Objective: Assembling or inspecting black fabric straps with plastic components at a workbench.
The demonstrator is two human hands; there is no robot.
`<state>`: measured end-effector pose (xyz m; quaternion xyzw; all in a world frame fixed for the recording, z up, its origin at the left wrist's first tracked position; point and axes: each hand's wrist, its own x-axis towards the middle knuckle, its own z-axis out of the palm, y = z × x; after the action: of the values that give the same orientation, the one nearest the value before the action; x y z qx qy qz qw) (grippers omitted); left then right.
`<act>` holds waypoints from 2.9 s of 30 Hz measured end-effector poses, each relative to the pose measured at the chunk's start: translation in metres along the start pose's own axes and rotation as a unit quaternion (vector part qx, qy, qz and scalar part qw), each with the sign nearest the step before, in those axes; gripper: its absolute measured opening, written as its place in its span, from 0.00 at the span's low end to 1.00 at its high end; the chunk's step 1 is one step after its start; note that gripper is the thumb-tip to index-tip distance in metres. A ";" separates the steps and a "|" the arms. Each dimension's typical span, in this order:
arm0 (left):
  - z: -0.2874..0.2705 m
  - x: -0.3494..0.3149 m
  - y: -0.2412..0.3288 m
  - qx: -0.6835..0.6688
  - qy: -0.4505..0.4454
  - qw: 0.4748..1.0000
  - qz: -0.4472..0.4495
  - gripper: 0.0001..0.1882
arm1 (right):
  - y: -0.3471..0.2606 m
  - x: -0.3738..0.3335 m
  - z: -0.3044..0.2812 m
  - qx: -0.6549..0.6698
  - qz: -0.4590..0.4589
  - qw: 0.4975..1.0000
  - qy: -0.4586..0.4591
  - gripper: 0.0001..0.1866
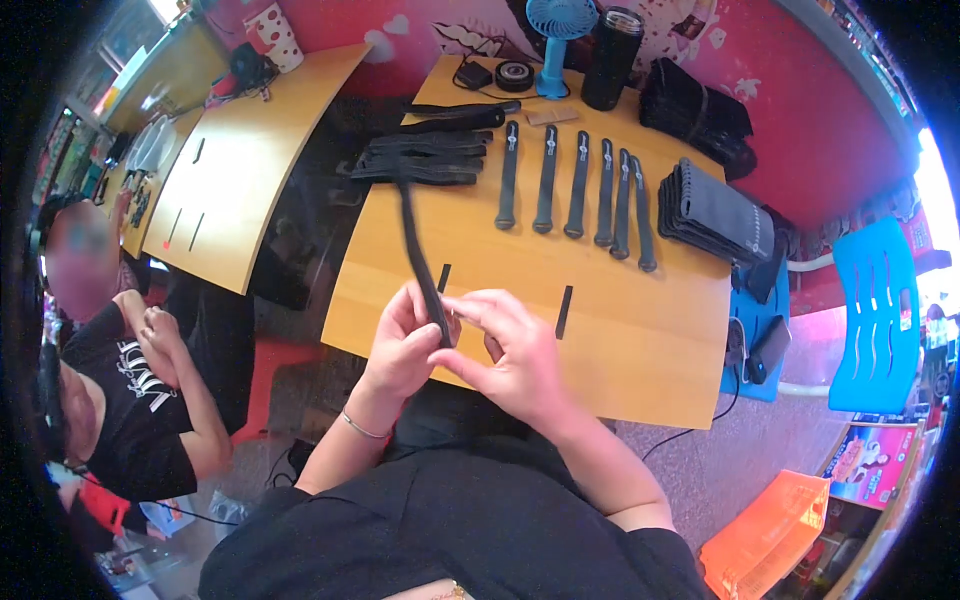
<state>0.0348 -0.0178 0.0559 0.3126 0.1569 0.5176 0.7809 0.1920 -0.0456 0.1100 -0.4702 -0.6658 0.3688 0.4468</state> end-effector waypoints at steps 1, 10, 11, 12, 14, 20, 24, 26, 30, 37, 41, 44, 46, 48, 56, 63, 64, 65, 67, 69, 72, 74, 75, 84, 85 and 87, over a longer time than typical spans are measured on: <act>-0.001 -0.001 -0.003 0.036 0.021 0.999 -0.001 0.14 | 0.001 -0.007 0.004 -0.006 -0.008 0.999 0.039 0.15; 0.036 -0.004 -0.005 0.010 0.043 0.999 -0.018 0.15 | 0.004 -0.024 -0.005 -0.132 -0.105 0.973 0.156 0.17; 0.037 -0.005 -0.007 0.015 0.045 0.999 -0.022 0.15 | 0.003 -0.026 -0.007 -0.137 -0.103 0.973 0.153 0.17; 0.038 -0.006 -0.009 0.019 0.047 0.998 -0.026 0.15 | 0.002 -0.029 -0.009 -0.142 -0.101 0.973 0.150 0.17; 0.042 -0.007 -0.009 0.001 0.057 0.998 -0.037 0.15 | 0.003 -0.037 -0.016 -0.125 -0.094 0.976 0.152 0.17; 0.048 -0.006 -0.012 -0.036 0.078 0.995 -0.054 0.17 | -0.001 -0.051 -0.021 -0.138 -0.024 0.981 0.130 0.20; 0.046 -0.007 -0.016 -0.033 0.088 0.994 -0.050 0.20 | -0.004 -0.053 -0.019 -0.192 -0.040 0.972 0.130 0.23; 0.046 -0.007 -0.016 -0.030 0.089 0.995 -0.046 0.20 | -0.008 -0.053 -0.020 -0.207 -0.037 0.970 0.119 0.21; 0.046 -0.009 -0.018 -0.001 0.090 0.996 -0.024 0.18 | -0.006 -0.054 -0.016 -0.209 -0.034 0.971 0.112 0.19; 0.047 -0.006 -0.015 -0.015 0.081 0.996 -0.030 0.18 | -0.002 -0.052 -0.015 -0.211 -0.036 0.970 0.116 0.18; 0.045 -0.006 -0.020 0.019 0.072 0.997 0.019 0.18 | -0.003 -0.051 -0.015 -0.212 -0.031 0.970 0.112 0.19; 0.041 -0.005 -0.024 0.095 0.062 0.990 0.087 0.18 | -0.004 -0.049 -0.016 -0.216 -0.023 0.970 0.112 0.20; 0.040 -0.005 -0.024 0.150 0.049 0.979 0.125 0.19 | -0.005 -0.047 -0.015 -0.224 -0.019 0.968 0.114 0.21; 0.041 -0.004 -0.026 0.180 0.040 0.969 0.163 0.21 | -0.007 -0.045 -0.013 -0.249 -0.013 0.961 0.124 0.22; 0.040 -0.002 -0.028 0.229 0.058 0.951 0.198 0.20 | 0.008 -0.038 -0.002 -0.200 -0.029 0.967 0.152 0.24; 0.042 -0.001 -0.025 0.234 0.094 0.958 0.133 0.21 | 0.020 -0.037 0.004 -0.143 -0.014 0.977 0.156 0.25; 0.042 0.000 -0.024 0.234 0.094 0.958 0.133 0.21 | 0.020 -0.036 0.003 -0.143 -0.014 0.977 0.156 0.25; 0.042 0.001 -0.024 0.247 0.101 0.955 0.128 0.21 | 0.021 -0.034 0.003 -0.139 -0.016 0.979 0.150 0.24; 0.041 0.002 -0.023 0.260 0.108 0.952 0.122 0.21 | 0.021 -0.033 0.004 -0.135 -0.017 0.980 0.143 0.24; 0.040 0.004 -0.023 0.233 0.106 0.959 0.118 0.20 | 0.019 -0.031 0.004 -0.102 -0.006 0.985 0.142 0.23; 0.035 0.006 -0.022 0.239 0.086 0.960 0.115 0.18 | 0.026 -0.030 0.008 -0.061 -0.006 0.987 0.151 0.27; 0.029 0.007 -0.020 0.245 0.072 0.962 0.099 0.18 | 0.027 -0.031 0.009 -0.044 0.009 0.988 0.150 0.26; 0.026 0.008 -0.019 0.251 0.059 0.963 0.083 0.18 | 0.028 -0.031 0.009 -0.027 0.024 0.988 0.149 0.25; 0.015 0.012 -0.006 0.360 -0.025 0.932 0.043 0.16 | 0.030 -0.034 0.006 -0.004 0.037 0.988 0.153 0.18; 0.013 0.012 -0.005 0.360 -0.024 0.932 0.042 0.16 | 0.031 -0.034 0.005 -0.004 0.037 0.988 0.153 0.18; 0.007 0.010 -0.002 0.361 -0.024 0.932 -0.003 0.15 | 0.031 -0.037 0.003 -0.007 0.057 0.992 0.109 0.16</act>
<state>0.0441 -0.0112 0.0610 0.5856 0.3152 0.4155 0.6205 0.2036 -0.0720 0.0718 -0.5479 -0.5880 0.3350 0.4917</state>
